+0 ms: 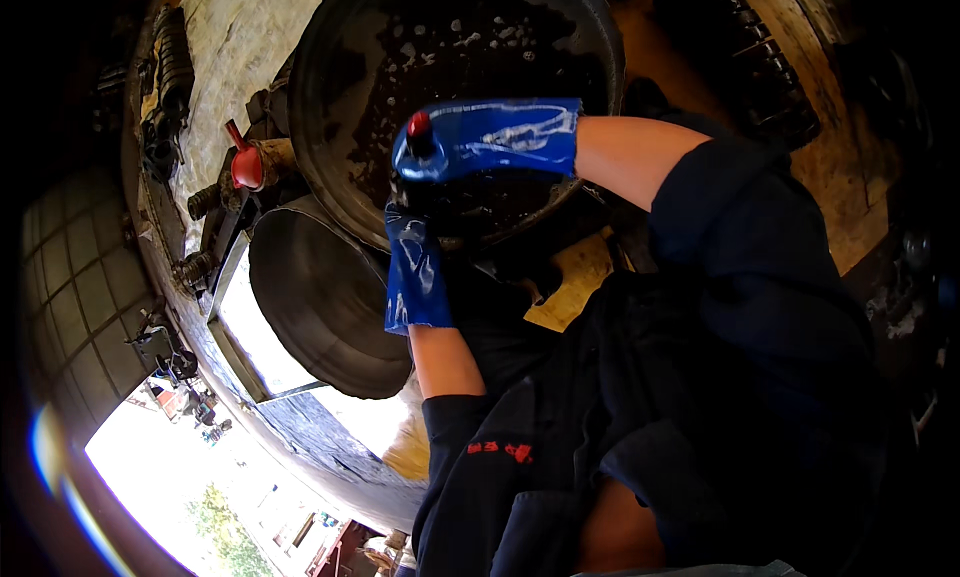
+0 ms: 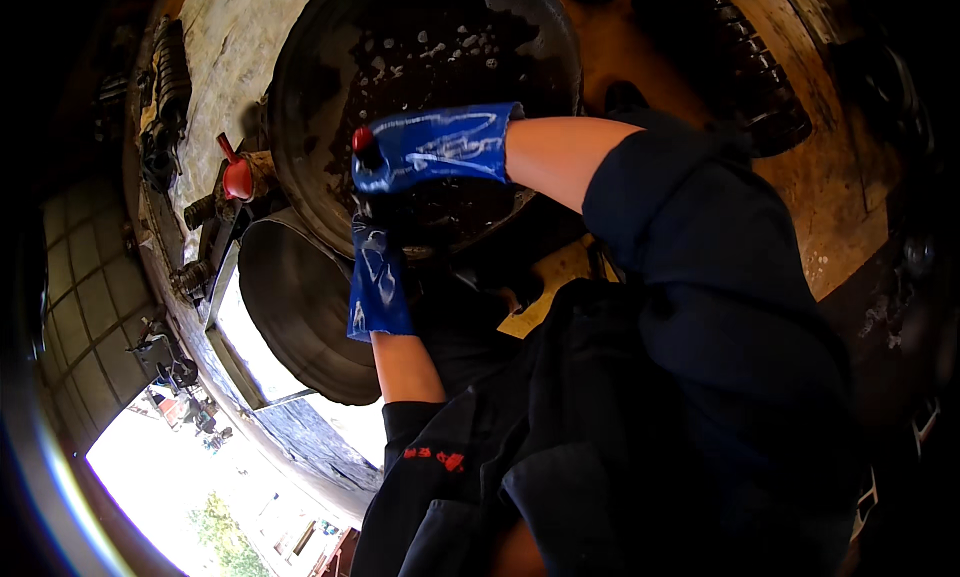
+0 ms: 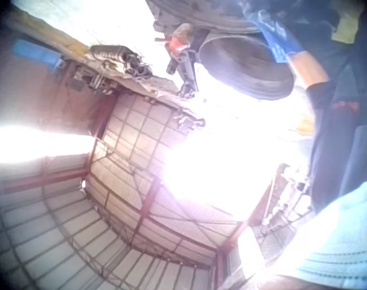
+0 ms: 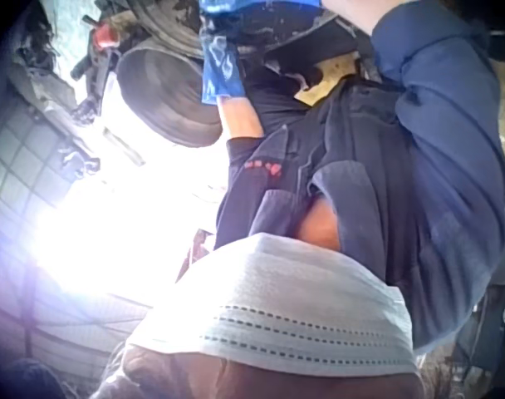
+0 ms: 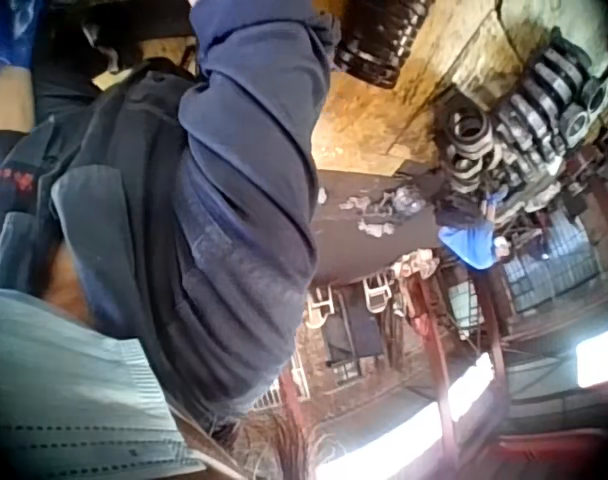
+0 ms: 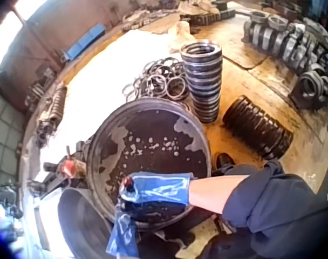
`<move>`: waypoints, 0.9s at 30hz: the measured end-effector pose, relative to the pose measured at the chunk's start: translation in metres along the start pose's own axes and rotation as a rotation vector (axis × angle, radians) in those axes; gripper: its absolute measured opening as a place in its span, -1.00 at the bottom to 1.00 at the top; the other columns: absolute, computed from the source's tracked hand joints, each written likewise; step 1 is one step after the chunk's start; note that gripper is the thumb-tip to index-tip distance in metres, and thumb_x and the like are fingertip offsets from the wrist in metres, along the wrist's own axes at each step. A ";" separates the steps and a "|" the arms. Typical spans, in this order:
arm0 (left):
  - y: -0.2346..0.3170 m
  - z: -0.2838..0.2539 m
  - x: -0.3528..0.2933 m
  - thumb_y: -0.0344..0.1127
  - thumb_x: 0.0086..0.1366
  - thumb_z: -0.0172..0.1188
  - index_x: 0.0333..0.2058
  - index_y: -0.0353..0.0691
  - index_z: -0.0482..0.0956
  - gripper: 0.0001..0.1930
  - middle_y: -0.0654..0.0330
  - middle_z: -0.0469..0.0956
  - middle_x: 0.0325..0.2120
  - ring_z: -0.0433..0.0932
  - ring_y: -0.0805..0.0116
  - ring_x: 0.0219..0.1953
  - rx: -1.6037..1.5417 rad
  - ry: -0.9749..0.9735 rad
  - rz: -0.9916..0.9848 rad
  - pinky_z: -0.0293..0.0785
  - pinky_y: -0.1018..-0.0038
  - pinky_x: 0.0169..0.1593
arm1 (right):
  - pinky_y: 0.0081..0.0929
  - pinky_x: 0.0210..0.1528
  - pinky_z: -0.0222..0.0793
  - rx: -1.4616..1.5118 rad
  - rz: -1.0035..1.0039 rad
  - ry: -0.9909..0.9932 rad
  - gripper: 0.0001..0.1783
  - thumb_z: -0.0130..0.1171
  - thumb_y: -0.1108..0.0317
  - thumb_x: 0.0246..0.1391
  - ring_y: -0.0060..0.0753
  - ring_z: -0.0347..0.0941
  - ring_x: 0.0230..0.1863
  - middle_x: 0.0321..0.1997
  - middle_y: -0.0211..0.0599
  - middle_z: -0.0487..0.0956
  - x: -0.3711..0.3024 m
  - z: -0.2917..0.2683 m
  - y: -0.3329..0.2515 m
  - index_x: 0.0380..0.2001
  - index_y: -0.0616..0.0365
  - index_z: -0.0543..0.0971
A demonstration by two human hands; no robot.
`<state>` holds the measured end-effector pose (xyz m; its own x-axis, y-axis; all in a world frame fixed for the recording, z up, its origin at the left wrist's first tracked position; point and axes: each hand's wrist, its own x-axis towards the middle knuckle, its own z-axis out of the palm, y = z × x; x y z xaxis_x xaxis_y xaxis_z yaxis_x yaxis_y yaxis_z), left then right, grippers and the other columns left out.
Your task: The person scrubs a small metal part with a red-handled brush inside a large black basin filled with dark liquid. The person repeatedly dips the part into the liquid and scrubs it thoroughly. The person then lifts the part out of the basin and places it on a nearby surface.
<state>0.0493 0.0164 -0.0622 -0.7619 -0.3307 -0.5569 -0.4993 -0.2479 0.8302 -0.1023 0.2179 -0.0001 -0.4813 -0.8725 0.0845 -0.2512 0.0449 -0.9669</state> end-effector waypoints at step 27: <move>0.020 0.026 0.009 -0.63 0.10 0.44 0.09 -0.39 0.54 -0.46 0.11 0.68 -0.11 0.69 0.23 -0.15 0.423 -0.013 0.003 0.68 0.42 -0.05 | -0.21 -0.31 0.38 -0.140 0.321 0.150 -0.57 0.22 -0.05 0.18 -0.29 0.53 -0.47 -0.53 -0.24 0.60 0.011 -0.017 -0.039 -0.44 0.13 0.68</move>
<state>0.0217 0.0327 -0.0504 -0.7671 -0.3187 -0.5567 -0.6207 0.1494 0.7697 -0.1116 0.2148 0.0427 -0.6692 -0.7226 -0.1733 -0.1745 0.3795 -0.9086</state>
